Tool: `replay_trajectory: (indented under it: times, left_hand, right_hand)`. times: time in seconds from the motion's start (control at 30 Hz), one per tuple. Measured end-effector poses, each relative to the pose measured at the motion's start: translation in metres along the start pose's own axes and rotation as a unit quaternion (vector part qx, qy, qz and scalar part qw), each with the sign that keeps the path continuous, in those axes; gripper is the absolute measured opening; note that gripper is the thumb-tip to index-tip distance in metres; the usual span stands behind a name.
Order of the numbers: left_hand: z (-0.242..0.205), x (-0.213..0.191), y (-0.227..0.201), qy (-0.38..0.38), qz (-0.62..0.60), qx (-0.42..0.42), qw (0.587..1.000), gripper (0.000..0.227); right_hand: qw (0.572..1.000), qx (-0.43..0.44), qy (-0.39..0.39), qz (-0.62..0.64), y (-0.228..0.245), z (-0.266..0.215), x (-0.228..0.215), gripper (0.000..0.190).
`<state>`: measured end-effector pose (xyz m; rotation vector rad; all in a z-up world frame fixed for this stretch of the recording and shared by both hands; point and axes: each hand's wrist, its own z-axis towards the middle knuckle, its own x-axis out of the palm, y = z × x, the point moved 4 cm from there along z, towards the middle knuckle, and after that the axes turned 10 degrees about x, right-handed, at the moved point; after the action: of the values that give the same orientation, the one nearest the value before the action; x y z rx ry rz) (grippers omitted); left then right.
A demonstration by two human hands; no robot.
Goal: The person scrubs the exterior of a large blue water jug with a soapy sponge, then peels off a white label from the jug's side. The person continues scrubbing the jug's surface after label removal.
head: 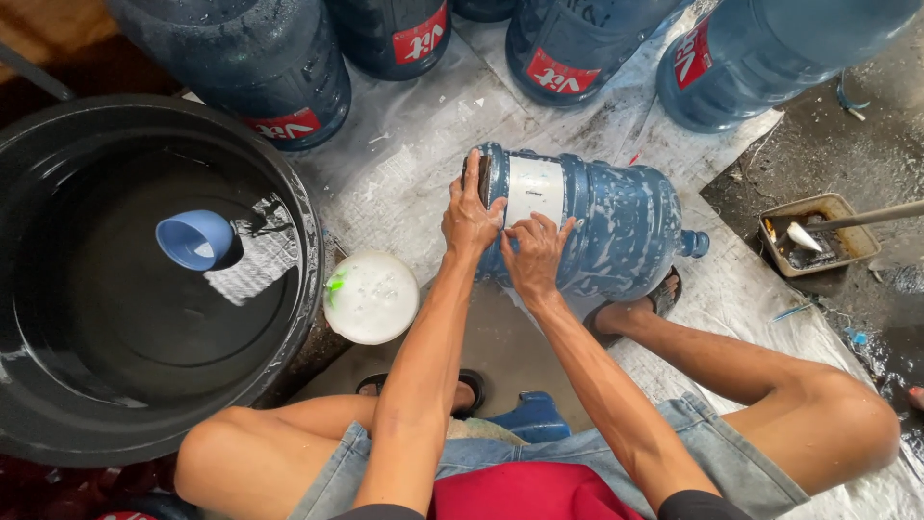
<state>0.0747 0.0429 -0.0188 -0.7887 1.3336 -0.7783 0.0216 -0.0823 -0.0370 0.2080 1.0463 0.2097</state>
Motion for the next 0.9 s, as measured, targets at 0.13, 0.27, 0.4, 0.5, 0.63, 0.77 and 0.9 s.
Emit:
replay_trajectory:
  times: [0.13, 0.27, 0.4, 0.5, 0.63, 0.77, 0.9]
  left_hand:
    - [0.0, -0.001, 0.0, 0.001, -0.002, -0.001, 1.0, 0.087]
    - [-0.002, -0.003, -0.002, 0.006, 0.002, 0.002, 1.0, 0.088]
    - [-0.004, 0.0, 0.001, -0.012, 0.002, 0.009, 1.0, 0.088]
    - [-0.004, 0.002, 0.003, -0.006, 0.006, 0.013, 1.0, 0.088]
    - [-0.005, 0.006, 0.004, -0.002, 0.008, 0.012, 1.0, 0.089]
    - [-0.005, 0.004, 0.004, 0.0, 0.007, 0.014, 1.0, 0.089]
    - [-0.003, 0.007, 0.007, 0.003, 0.01, 0.009, 1.0, 0.09]
  right_hand:
    - [0.999, -0.005, 0.024, -0.026, 0.002, 0.005, -0.001, 0.012]
    - [0.996, -0.052, 0.036, -0.059, 0.0, 0.005, 0.009, 0.015]
    - [0.996, -0.061, 0.045, -0.045, -0.005, 0.003, 0.013, 0.014]
    - [0.997, -0.055, 0.037, -0.027, -0.008, 0.001, 0.017, 0.015]
    - [0.998, -0.046, 0.046, 0.011, -0.011, 0.001, 0.013, 0.018]
    - [0.996, -0.043, 0.059, 0.049, -0.013, 0.001, 0.012, 0.015]
    - [0.995, -0.037, 0.073, 0.065, -0.01, 0.001, -0.004, 0.012]
